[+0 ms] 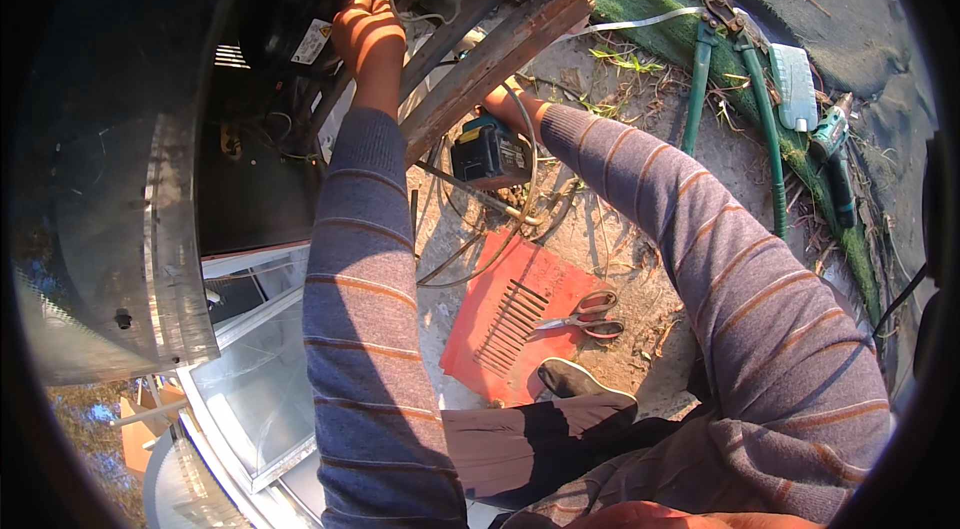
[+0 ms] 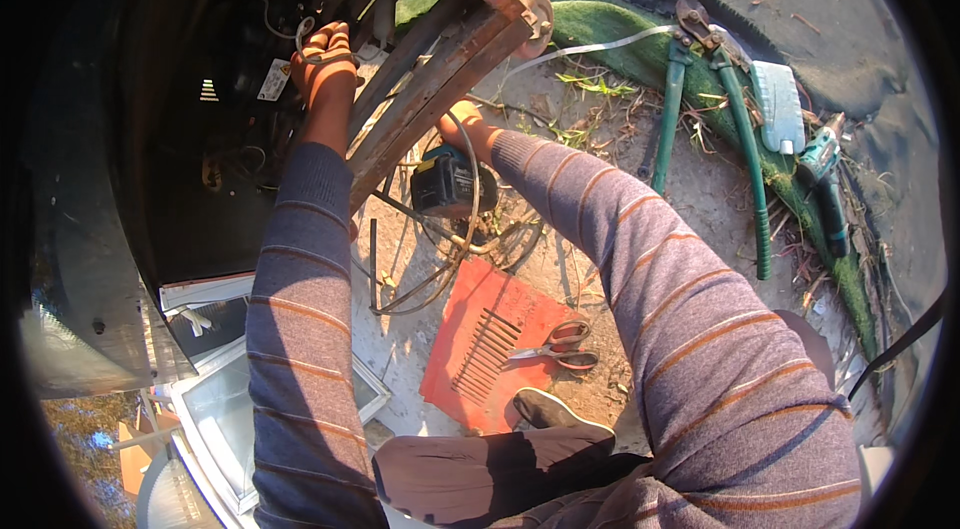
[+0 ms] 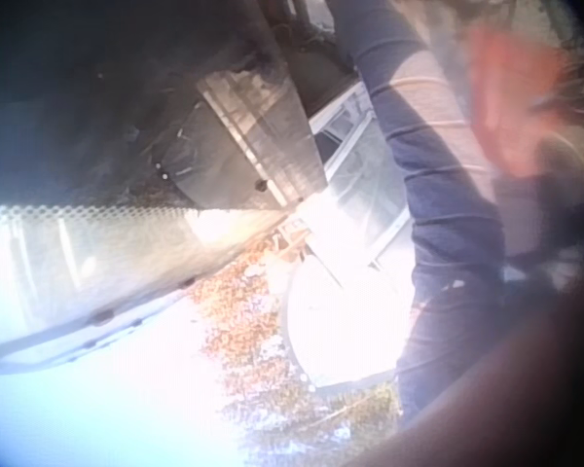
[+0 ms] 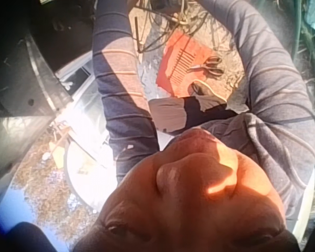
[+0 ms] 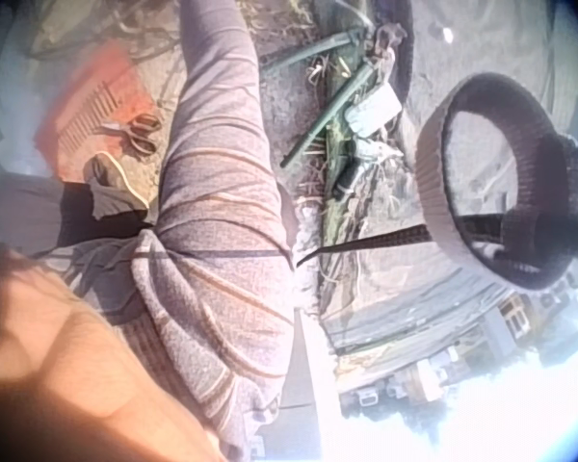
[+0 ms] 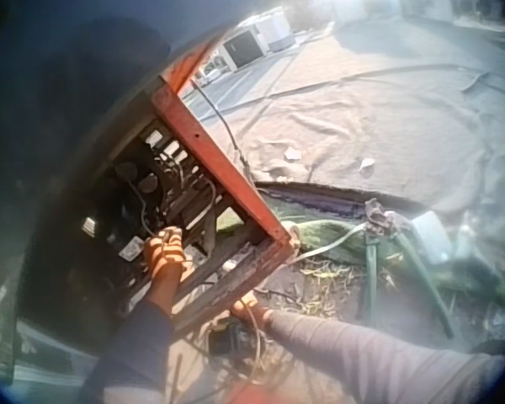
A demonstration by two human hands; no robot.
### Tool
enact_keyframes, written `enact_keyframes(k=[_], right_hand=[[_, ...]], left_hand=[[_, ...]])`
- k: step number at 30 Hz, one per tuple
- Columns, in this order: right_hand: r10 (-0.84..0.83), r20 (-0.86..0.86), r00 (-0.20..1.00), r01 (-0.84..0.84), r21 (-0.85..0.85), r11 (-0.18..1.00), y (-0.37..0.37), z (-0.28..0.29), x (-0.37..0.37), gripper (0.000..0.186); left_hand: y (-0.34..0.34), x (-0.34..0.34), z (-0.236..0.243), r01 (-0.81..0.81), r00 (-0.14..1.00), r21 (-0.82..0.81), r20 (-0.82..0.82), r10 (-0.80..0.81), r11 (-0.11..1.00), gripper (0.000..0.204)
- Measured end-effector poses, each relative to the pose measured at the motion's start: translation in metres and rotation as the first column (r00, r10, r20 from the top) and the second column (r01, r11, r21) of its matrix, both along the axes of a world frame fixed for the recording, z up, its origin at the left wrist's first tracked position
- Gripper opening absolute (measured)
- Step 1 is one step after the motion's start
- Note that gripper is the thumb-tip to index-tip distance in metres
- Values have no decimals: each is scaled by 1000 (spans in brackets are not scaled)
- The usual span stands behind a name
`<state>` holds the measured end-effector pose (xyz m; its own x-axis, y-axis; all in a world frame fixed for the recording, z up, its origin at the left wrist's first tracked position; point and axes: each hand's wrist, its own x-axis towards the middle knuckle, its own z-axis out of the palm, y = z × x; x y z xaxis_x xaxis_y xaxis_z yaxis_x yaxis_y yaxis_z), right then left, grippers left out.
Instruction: The person sits on the ground and works on the underside of a red appliance, using a cordless drill to remove screws and a pair of scissors to cut zip ties. The person manipulates wires and internal components while the appliance is tilted.
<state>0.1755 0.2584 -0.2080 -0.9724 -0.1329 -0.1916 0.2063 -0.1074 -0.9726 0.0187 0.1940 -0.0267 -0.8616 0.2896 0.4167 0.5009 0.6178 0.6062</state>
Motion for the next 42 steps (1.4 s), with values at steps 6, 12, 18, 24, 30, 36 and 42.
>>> enact_keyframes(k=[6, 12, 18, 24, 30, 36, 42], right_hand=[[10, 4, 1000, -10, 6, 1000, 0, 0, 1, 52], [12, 6, 1000, -12, 13, 1000, -2, 1, 0, 51], [14, 2, 1000, -14, 23, 1000, -3, 2, -2, 51], [10, -3, 1000, -10, 33, 999, 1, 2, -7, 51], [18, 1, 1000, -18, 37, 999, 4, 0, -8, 50], [22, -6, 1000, -22, 50, 999, 4, 1, -9, 50], [22, -10, 1000, -22, 64, 998, 0, 2, -13, 49]], left_hand=[[-5, -7, -5, 4, 987, 91, 162, -19, 996, 22], [-1, -1, -3, -40, 978, 97, 206, 19, 994, 22], [5, 12, 6, -86, 991, -41, 99, 90, 995, 23], [6, 17, 11, -27, 997, -79, 66, 33, 996, 25], [4, 16, 10, -73, 980, -32, 181, 77, 997, 25], [6, 23, 13, -90, 983, -12, 157, 91, 996, 24], [12, 28, 15, -120, 986, -28, 115, 122, 992, 21]])
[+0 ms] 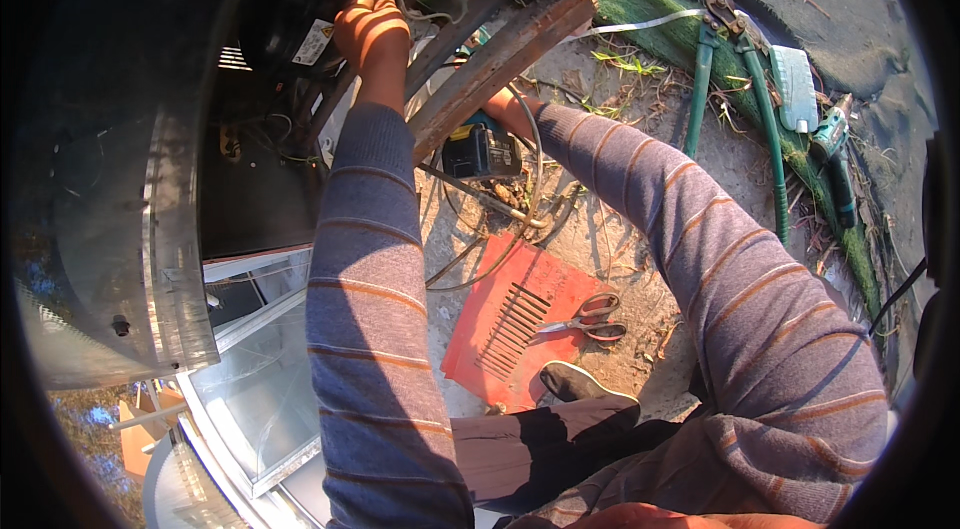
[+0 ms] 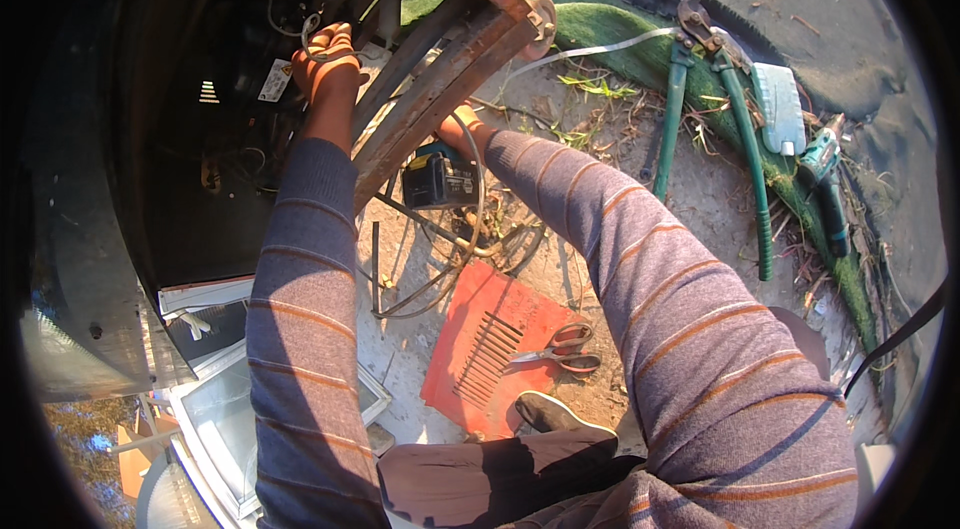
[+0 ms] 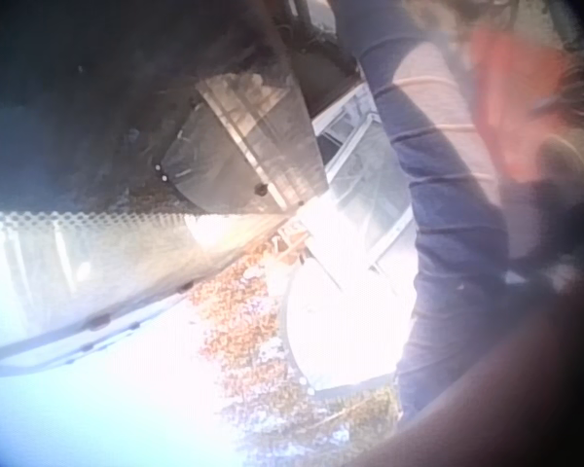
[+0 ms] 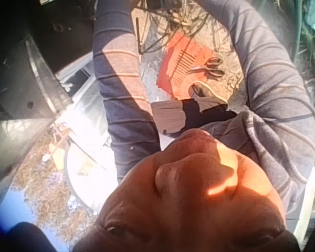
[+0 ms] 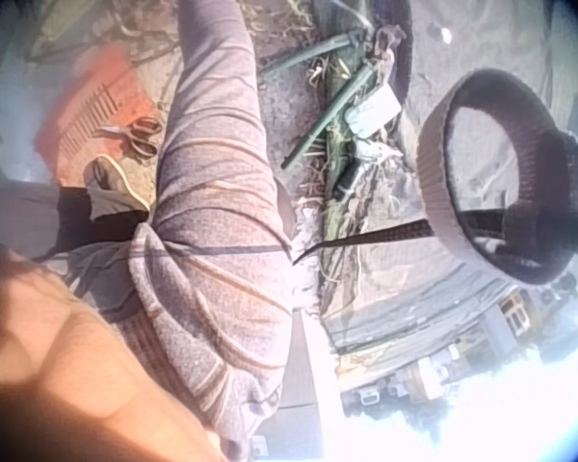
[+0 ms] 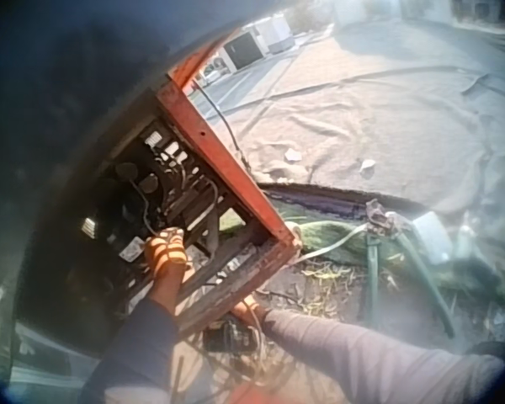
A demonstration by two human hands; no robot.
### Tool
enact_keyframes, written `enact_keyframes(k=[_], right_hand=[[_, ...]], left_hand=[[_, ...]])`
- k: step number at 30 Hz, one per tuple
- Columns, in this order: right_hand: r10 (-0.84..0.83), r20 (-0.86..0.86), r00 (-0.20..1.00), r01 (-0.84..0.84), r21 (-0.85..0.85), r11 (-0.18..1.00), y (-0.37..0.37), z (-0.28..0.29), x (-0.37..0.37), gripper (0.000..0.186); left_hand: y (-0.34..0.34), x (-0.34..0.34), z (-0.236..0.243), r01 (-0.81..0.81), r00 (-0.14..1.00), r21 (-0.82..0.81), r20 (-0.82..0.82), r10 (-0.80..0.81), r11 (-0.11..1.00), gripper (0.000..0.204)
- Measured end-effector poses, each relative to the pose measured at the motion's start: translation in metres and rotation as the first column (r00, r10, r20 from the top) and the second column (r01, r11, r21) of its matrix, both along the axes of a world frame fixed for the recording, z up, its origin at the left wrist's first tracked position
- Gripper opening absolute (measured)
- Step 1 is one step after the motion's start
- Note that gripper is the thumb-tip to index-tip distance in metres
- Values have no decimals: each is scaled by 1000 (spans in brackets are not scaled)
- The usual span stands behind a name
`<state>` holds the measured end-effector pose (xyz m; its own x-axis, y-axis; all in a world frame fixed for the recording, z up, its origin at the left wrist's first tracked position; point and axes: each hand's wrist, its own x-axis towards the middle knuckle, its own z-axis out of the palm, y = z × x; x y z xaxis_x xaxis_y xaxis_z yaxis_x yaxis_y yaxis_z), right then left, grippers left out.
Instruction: The person sits on the ground and works on the underside of a red appliance, using a cordless drill to remove screws and a pair of scissors to cut zip ties. The person manipulates wires and internal components while the appliance is tilted.
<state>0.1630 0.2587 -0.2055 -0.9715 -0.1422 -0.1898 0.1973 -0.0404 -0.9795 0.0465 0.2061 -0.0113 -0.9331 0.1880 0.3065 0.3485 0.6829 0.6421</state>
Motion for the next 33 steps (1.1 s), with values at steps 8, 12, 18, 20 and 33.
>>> enact_keyframes(k=[8, 12, 18, 20, 33], right_hand=[[7, -1, 1000, -7, 18, 1000, 0, 0, -1, 49], [11, 4, 1000, -11, 21, 1000, 3, -1, -2, 49], [19, 1, 1000, -19, 36, 999, 2, -2, -7, 48], [21, -4, 1000, -21, 43, 999, 1, -3, -8, 48], [288, 39, 957, -274, 450, 850, 16, -8, -15, 47]], left_hand=[[4, 6, 9, -41, 999, -124, 4, 41, 991, 27], [1, 3, 10, -44, 997, -238, 51, 58, 970, 34], [-7, -12, -11, 42, 913, -300, -377, -158, 953, 18], [-7, -14, -14, 36, 894, -288, -418, -160, 957, 18], [-22, 17, 1, 94, 894, -363, -379, -239, 927, 23]])
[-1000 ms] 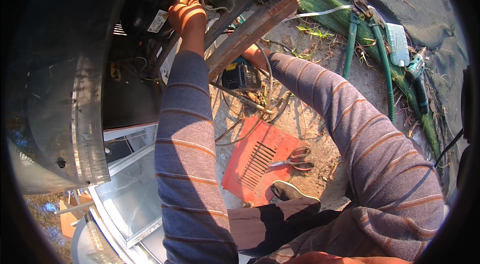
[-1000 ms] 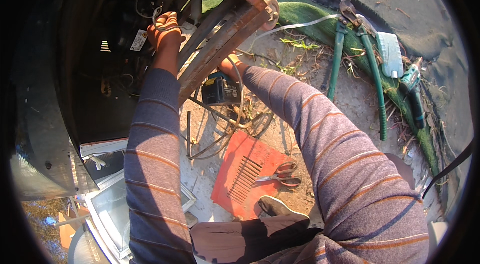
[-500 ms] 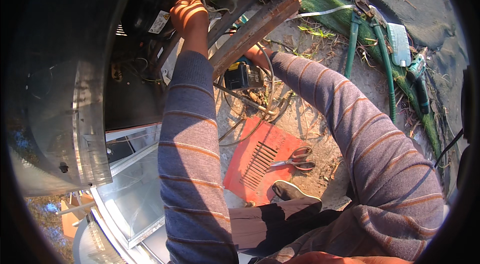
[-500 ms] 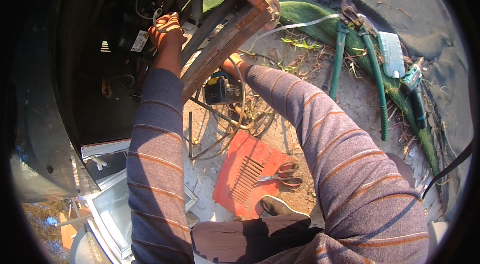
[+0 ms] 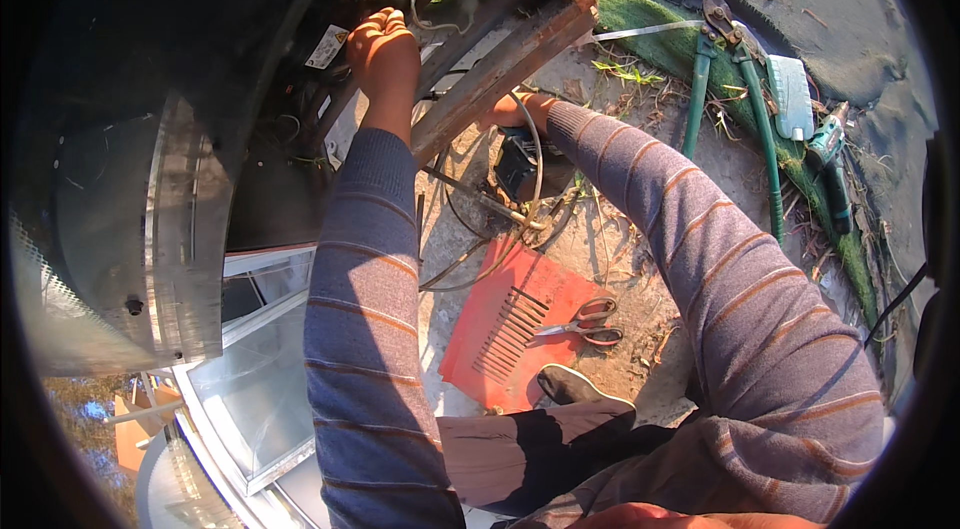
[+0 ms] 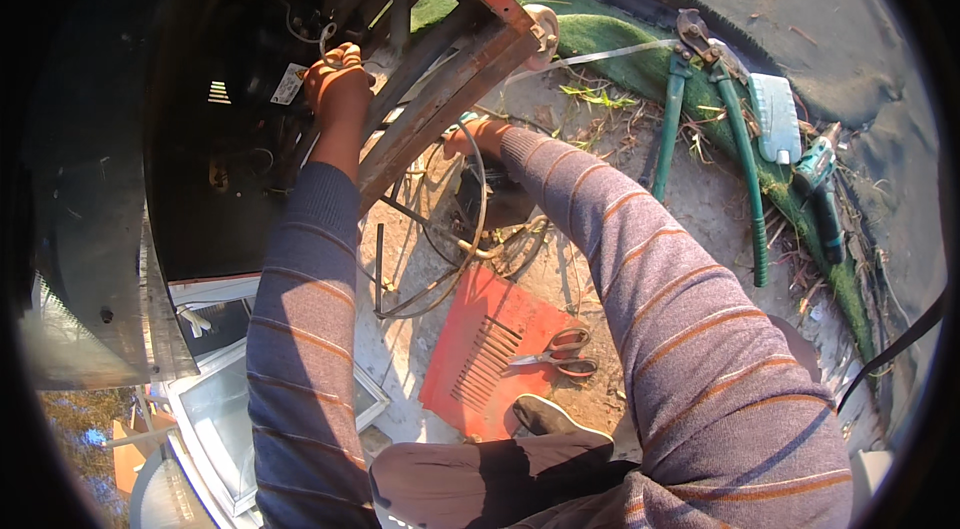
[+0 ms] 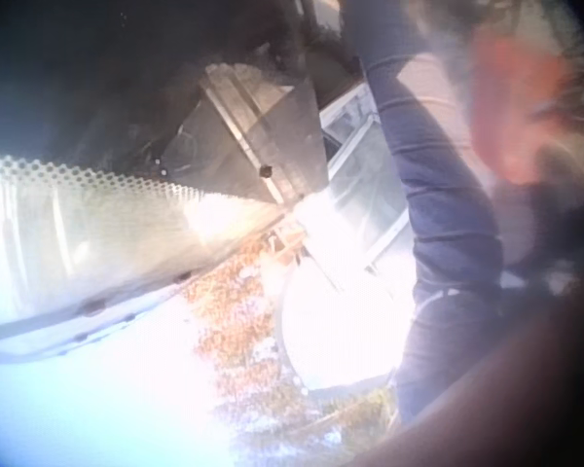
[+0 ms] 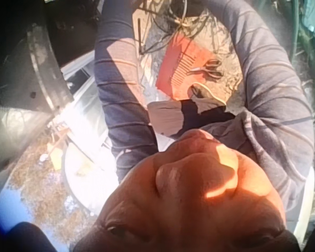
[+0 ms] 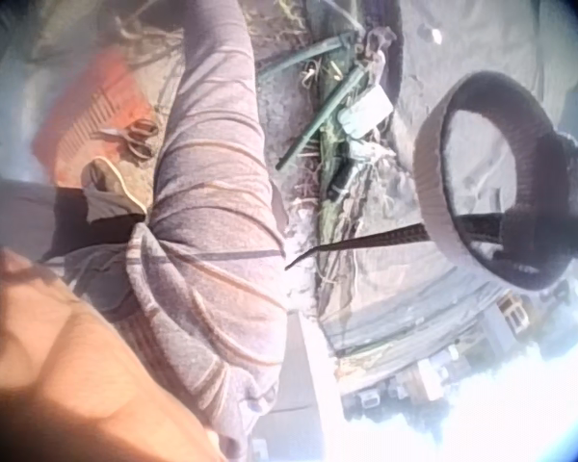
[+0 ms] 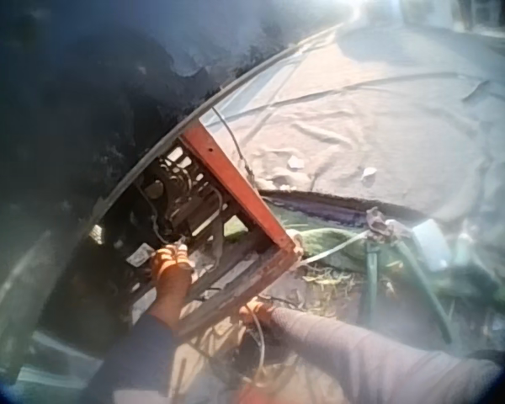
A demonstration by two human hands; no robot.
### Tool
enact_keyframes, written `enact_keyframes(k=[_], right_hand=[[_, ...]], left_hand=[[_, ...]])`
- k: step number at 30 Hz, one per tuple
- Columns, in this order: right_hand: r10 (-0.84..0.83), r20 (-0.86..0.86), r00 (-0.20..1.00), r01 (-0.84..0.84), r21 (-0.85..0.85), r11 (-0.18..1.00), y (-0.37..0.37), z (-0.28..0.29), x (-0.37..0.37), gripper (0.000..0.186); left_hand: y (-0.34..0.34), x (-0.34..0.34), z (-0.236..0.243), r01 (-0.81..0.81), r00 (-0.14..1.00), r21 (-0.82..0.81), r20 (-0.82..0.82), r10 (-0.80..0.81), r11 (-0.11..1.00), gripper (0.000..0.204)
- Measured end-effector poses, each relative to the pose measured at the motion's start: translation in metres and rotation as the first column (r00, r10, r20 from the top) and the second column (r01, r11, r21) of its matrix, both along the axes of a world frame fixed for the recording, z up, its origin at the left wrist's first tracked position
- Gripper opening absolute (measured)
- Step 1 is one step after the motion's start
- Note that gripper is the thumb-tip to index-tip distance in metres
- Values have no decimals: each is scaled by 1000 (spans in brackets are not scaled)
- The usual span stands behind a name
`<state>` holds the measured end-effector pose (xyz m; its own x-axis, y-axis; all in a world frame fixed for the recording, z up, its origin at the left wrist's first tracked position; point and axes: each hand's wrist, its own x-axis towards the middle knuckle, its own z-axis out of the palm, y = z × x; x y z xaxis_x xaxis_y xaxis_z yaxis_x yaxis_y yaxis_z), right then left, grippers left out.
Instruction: The person sits on the ground and works on the underside of a red appliance, using a cordless drill to remove screws and a pair of scissors to cut zip ties. The person manipulates wires and internal components while the appliance is tilted.
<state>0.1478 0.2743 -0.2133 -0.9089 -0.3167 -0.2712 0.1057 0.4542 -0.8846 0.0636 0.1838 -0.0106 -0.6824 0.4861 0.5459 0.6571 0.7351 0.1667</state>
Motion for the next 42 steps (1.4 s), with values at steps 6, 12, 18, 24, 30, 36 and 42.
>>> enact_keyframes(k=[6, 12, 18, 24, 30, 36, 42], right_hand=[[270, 271, 924, -316, 143, 938, 24, 29, 34, 45], [262, 302, 917, -310, 121, 943, 35, 32, 57, 47], [303, 425, 853, -384, 117, 916, 48, 16, 66, 42], [315, 435, 844, -437, 213, 874, 65, 32, 105, 43], [158, 494, 855, -295, 214, 931, 90, 66, 148, 42], [83, 539, 838, -75, -36, 997, 111, 56, 162, 36], [-26, 581, 813, 65, -46, 997, 124, 60, 188, 25]], left_hand=[[-54, 72, 35, -188, 982, 160, 51, 183, 969, 24], [-79, 69, 96, -194, 959, 11, -207, 192, 981, 54], [-65, 23, 114, -132, 991, 136, 46, 127, 982, 59], [-52, -12, 104, -128, 983, 224, 154, 95, 966, 54], [-51, -20, 99, -140, 977, 262, 191, 91, 955, 49], [-53, -24, 98, -133, 975, 296, 213, 70, 946, 44], [-62, -20, 100, -138, 971, 335, 229, 61, 932, 40]])
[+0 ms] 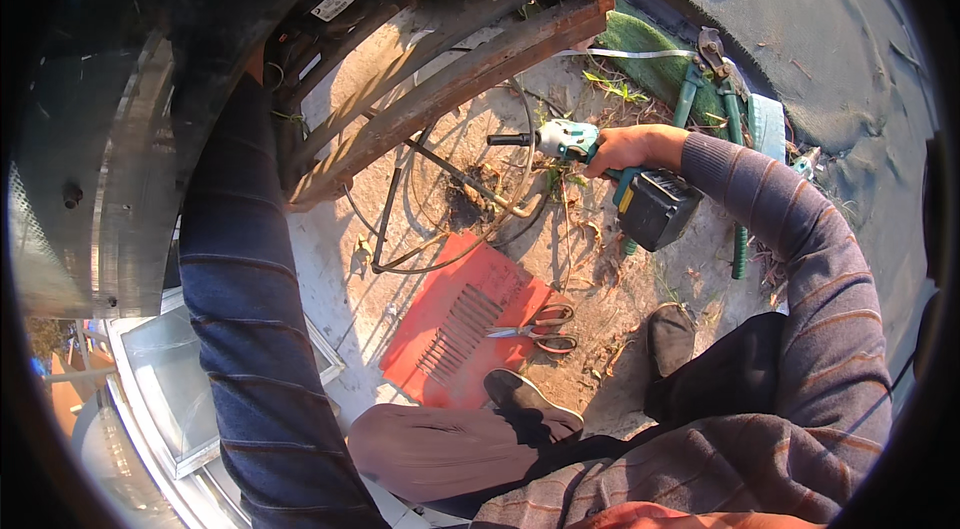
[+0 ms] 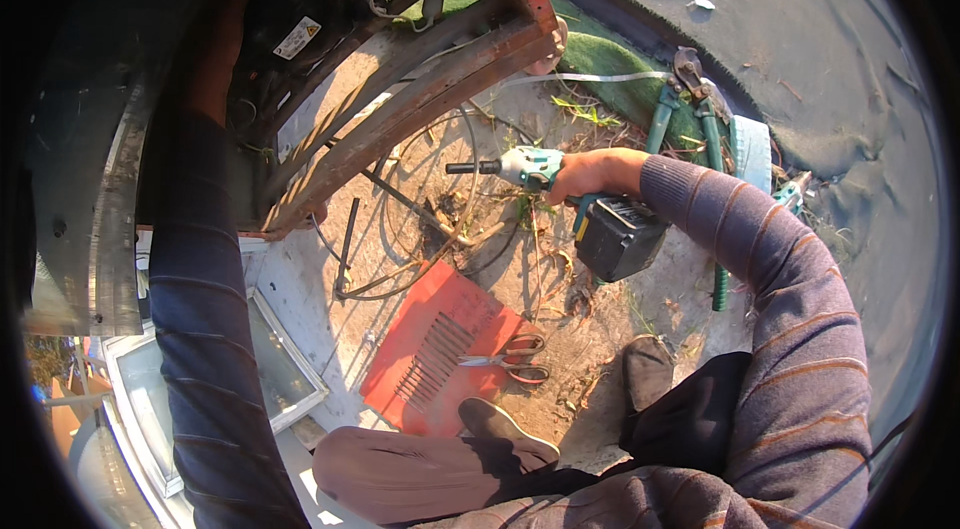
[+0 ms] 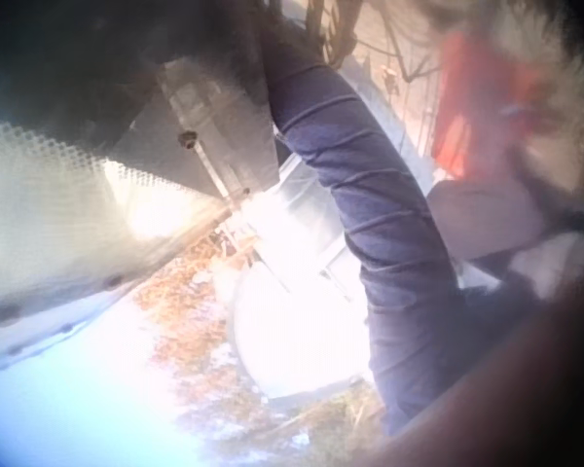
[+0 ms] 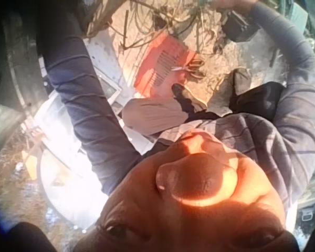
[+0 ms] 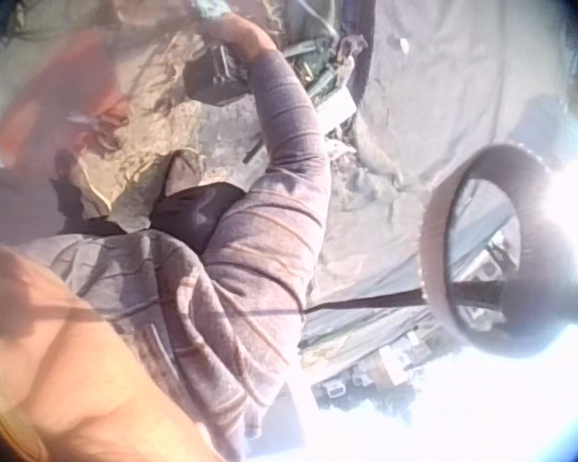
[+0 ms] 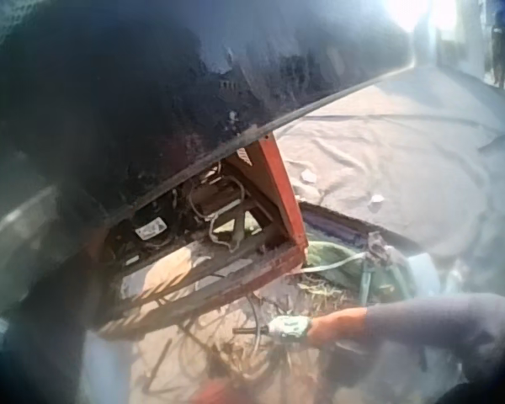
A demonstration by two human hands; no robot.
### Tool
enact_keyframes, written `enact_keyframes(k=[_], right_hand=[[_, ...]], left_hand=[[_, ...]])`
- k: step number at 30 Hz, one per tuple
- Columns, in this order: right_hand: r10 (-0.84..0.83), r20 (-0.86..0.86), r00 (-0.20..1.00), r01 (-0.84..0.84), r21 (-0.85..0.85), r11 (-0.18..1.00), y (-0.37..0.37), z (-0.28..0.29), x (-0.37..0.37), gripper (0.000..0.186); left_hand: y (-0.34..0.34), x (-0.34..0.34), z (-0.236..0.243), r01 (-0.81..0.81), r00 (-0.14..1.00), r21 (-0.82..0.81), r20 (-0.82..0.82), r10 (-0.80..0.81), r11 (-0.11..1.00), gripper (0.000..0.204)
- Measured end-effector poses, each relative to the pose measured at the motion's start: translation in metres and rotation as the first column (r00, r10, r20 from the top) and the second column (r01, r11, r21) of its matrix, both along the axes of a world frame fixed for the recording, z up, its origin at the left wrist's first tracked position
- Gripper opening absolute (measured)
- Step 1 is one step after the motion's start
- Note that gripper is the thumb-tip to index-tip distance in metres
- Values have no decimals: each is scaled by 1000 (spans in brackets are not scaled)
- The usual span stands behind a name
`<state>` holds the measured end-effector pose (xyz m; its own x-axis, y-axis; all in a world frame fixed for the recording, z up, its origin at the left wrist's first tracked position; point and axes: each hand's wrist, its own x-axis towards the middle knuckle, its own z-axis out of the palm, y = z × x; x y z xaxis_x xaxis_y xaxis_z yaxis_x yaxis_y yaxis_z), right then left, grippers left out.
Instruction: The person sits on the ground and works on the underside of a red appliance, using a cordless drill to remove screws and a pair of scissors to cut zip ties. The person manipulates wires and internal components while the appliance is tilted.
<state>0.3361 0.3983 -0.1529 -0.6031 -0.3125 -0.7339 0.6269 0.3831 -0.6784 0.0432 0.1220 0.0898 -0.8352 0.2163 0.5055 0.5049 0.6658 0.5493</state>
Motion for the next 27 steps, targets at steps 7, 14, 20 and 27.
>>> enact_keyframes(k=[7, 14, 20, 27], right_hand=[[-71, -65, 995, 83, 219, 972, 31, 30, 57, 31], [-371, -243, 896, 438, 355, 826, 99, 44, 160, 32], [-481, -330, 812, 576, 582, 574, 196, 28, 188, 36], [-487, -468, 738, 652, 680, 334, 285, -24, 178, 24]], left_hand=[[-15, 25, 3, 24, 1000, 92, -12, -23, 995, 35], [-99, 191, -17, 71, 991, -100, -104, -81, 992, 30], [-156, 282, -71, 14, 991, -201, -131, -41, 980, 28], [-198, 286, -120, -180, 855, 173, 515, 67, 968, 39]])
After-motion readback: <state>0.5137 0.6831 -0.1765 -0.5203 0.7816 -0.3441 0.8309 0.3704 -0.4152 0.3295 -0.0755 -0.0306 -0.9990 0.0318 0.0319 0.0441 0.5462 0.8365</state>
